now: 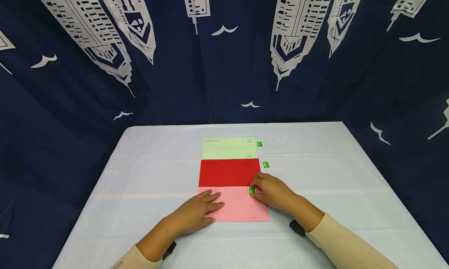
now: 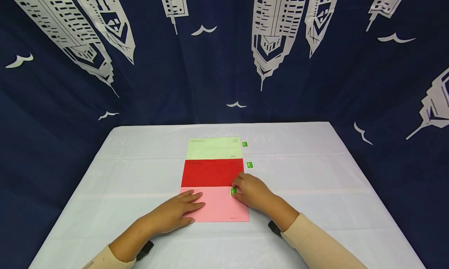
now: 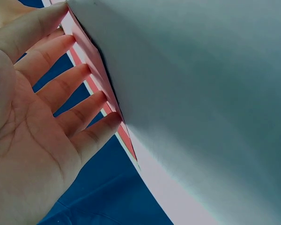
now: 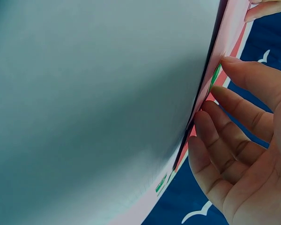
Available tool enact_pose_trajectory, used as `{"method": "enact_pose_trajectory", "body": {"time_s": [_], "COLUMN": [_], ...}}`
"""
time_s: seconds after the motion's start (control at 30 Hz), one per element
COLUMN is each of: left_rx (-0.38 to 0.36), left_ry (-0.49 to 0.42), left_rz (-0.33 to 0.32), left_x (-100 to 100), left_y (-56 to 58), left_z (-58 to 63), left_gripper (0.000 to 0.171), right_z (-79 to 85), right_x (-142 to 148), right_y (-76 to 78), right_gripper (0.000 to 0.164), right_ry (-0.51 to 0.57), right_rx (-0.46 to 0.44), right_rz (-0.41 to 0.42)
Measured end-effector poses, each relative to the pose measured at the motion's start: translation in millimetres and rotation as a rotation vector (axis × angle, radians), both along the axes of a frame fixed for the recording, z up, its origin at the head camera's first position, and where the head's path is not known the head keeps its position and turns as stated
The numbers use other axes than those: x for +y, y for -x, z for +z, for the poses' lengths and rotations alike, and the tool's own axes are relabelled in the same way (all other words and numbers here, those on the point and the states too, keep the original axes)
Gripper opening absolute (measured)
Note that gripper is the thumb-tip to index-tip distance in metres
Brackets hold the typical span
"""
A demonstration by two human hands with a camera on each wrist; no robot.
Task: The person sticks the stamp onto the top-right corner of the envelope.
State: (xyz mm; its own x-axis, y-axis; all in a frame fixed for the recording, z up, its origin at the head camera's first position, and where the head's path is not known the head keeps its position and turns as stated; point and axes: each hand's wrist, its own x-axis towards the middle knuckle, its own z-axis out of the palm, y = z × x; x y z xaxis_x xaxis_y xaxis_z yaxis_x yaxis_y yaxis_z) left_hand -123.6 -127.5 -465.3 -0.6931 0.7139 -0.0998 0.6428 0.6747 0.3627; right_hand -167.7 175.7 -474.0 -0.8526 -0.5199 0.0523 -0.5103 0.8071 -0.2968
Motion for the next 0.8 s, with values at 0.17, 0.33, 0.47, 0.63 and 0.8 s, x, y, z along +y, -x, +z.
{"method": "enact_pose_trajectory", "body": {"time_s": [0.17,0.33,0.47,0.63,0.8], "left_rx": [-0.003,-0.003,0.001,0.005,0.005], "left_ry": [0.001,0.004,0.008,0.009,0.007], "left_rz": [0.004,0.008,0.006,0.004,0.003], "left_x": [-0.2,0.3,0.7,0.5,0.3], "left_y": [-0.3,-0.7,-0.7,-0.6,-0.8], "left_z": [-0.6,0.4,0.8,0.5,1.1], "left_gripper": [0.052,0.052,0.052,0.052,0.052], "right_z": [-0.8,-1.0,-1.4,-0.7,0.9], "right_x": [0.1,-0.2,0.0,0.2,-1.0], "right_y": [0.5,0.5,0.3,-0.5,-1.5], "right_gripper": [0.020,0.021,0.022,0.021,0.016], "right_ry": [0.004,0.002,0.001,0.010,0.029], "right_rx": [-0.005,-0.005,-0.002,-0.002,0.013], "right_rz": [0.003,0.004,0.002,0.002,-0.012]}}
